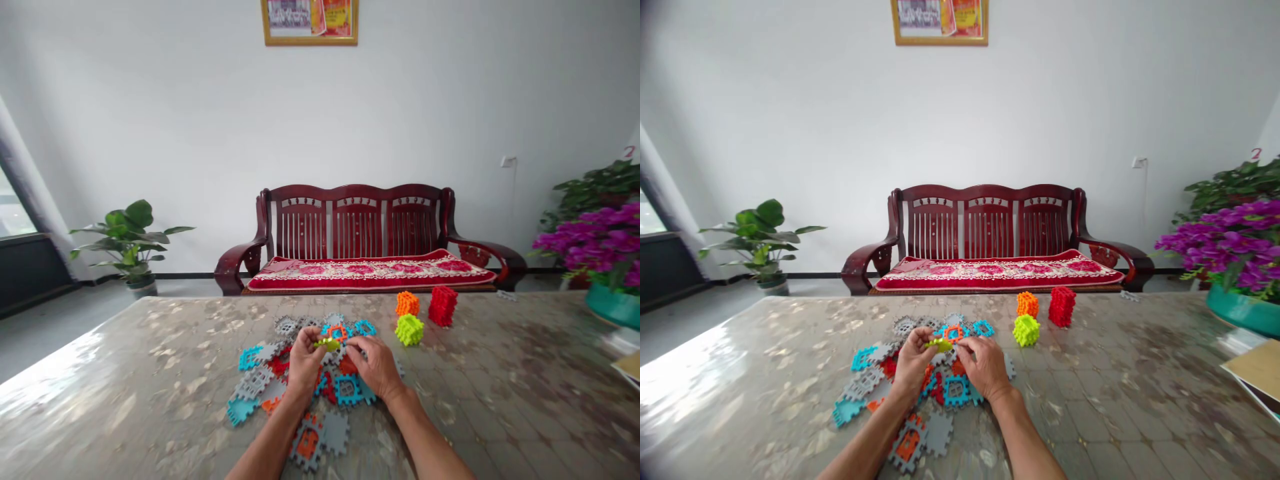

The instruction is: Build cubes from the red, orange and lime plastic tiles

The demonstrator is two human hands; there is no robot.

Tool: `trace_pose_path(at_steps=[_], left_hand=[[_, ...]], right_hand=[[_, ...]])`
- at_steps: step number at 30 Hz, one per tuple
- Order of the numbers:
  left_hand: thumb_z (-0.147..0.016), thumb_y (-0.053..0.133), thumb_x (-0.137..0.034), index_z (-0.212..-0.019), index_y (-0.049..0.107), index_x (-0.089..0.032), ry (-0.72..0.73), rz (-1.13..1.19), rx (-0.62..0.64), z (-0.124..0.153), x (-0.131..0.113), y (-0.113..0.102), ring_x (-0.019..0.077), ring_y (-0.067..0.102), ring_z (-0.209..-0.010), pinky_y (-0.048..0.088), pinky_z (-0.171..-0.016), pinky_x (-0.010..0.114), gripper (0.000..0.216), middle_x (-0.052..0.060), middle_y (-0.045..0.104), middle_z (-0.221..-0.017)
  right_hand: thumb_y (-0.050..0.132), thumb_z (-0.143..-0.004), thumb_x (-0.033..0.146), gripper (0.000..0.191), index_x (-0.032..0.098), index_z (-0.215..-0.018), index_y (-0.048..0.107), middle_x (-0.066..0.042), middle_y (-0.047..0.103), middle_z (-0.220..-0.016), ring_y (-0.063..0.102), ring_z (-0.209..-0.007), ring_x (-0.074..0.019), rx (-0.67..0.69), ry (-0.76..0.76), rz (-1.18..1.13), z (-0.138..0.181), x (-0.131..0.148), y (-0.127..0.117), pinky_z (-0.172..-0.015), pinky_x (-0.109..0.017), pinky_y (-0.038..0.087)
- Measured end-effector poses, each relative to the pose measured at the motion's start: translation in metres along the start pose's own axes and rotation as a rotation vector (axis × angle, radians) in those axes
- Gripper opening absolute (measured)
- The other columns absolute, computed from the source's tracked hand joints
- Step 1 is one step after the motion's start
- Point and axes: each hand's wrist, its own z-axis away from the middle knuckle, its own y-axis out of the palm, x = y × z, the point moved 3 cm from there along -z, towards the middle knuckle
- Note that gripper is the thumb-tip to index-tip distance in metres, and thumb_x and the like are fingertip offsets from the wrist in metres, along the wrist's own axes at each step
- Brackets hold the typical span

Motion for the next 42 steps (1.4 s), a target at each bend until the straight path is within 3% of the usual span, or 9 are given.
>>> trace_pose_path(at_steps=[8,15,20,23,25,28,32,35,42], left_hand=[[-0.061,0.07,-0.024,-0.074,0.056,-0.02,0.146,-0.195,0.065,0.001,0.0,0.003,0.0135,0.058,-0.07,0.048,-0.069,0.025,0.02,-0.002,0.061,-0.073],[-0.064,0.062,-0.021,-0.069,0.056,-0.022,0.195,-0.373,0.118,0.01,-0.008,0.008,0.0158,0.058,-0.072,0.047,-0.073,0.026,0.008,-0.001,0.062,-0.07],[-0.065,0.06,-0.018,-0.068,0.058,-0.022,0.224,-0.437,0.142,0.013,-0.01,0.011,0.0171,0.06,-0.073,0.049,-0.075,0.029,0.006,0.0,0.064,-0.072],[-0.064,0.06,-0.015,-0.078,0.064,-0.022,0.268,-0.444,0.148,0.012,-0.005,0.01,0.0187,0.062,-0.083,0.05,-0.084,0.032,0.016,0.001,0.066,-0.081],[-0.062,0.059,-0.012,-0.088,0.066,-0.021,0.287,-0.395,0.137,0.01,-0.001,0.009,0.02,0.062,-0.095,0.049,-0.091,0.034,0.028,0.004,0.067,-0.094],[-0.065,0.059,-0.014,-0.099,0.062,-0.02,0.202,-0.257,0.088,0.005,0.005,0.005,0.0212,0.063,-0.103,0.051,-0.092,0.036,0.035,0.006,0.066,-0.104],[-0.076,0.06,-0.032,-0.113,0.056,-0.019,0.015,-0.153,0.082,0.002,0.004,0.003,0.0205,0.066,-0.095,0.052,-0.084,0.034,0.04,0.008,0.069,-0.105],[-0.075,0.064,-0.043,-0.124,0.052,-0.017,-0.059,-0.133,0.153,0.002,0.002,0.004,0.0184,0.066,-0.085,0.052,-0.076,0.03,0.056,0.007,0.07,-0.096],[-0.067,0.073,-0.038,-0.128,0.053,-0.017,-0.078,-0.097,0.196,0.0,0.006,0.003,0.0098,0.055,-0.061,0.042,-0.057,0.021,0.067,-0.003,0.063,-0.073]], right_hand=[[0.062,-0.085,0.047,0.037,0.025,-0.113,0.07,-0.005,0.075,-0.102,0.068,-0.086,-0.0207,0.143,0.119,-0.309,-0.001,0.009,0.003,-0.08,-0.032,0.052],[0.06,-0.084,0.055,0.04,0.023,-0.107,0.072,-0.005,0.075,-0.1,0.069,-0.088,-0.0223,0.09,0.179,-0.439,0.0,0.004,0.007,-0.08,-0.033,0.055],[0.064,-0.082,0.047,0.034,0.021,-0.102,0.071,-0.005,0.075,-0.093,0.069,-0.082,-0.0213,0.068,0.217,-0.516,0.0,0.002,0.01,-0.074,-0.031,0.056],[0.068,-0.078,0.04,0.032,0.02,-0.102,0.071,-0.004,0.074,-0.083,0.067,-0.072,-0.0197,-0.005,0.21,-0.497,-0.001,0.0,0.008,-0.068,-0.03,0.056],[0.068,-0.077,0.036,0.033,0.02,-0.105,0.07,-0.004,0.074,-0.087,0.067,-0.074,-0.0195,-0.068,0.175,-0.449,-0.001,-0.001,0.005,-0.07,-0.03,0.056],[0.068,-0.077,0.032,0.035,0.021,-0.111,0.069,-0.005,0.074,-0.1,0.068,-0.083,-0.0198,-0.144,0.113,-0.384,0.0,-0.002,0.002,-0.076,-0.03,0.056],[0.07,-0.076,0.029,0.042,0.023,-0.117,0.067,-0.005,0.072,-0.107,0.068,-0.089,-0.0198,-0.168,0.068,-0.32,0.001,-0.002,0.002,-0.08,-0.031,0.056],[0.071,-0.075,0.027,0.044,0.024,-0.119,0.065,-0.006,0.071,-0.11,0.068,-0.093,-0.0207,-0.153,0.039,-0.294,0.002,-0.001,0.005,-0.082,-0.032,0.057],[0.071,-0.074,0.024,0.05,0.025,-0.123,0.064,-0.008,0.071,-0.114,0.068,-0.097,-0.0231,-0.12,-0.014,-0.222,0.003,-0.003,0.007,-0.086,-0.036,0.058]])
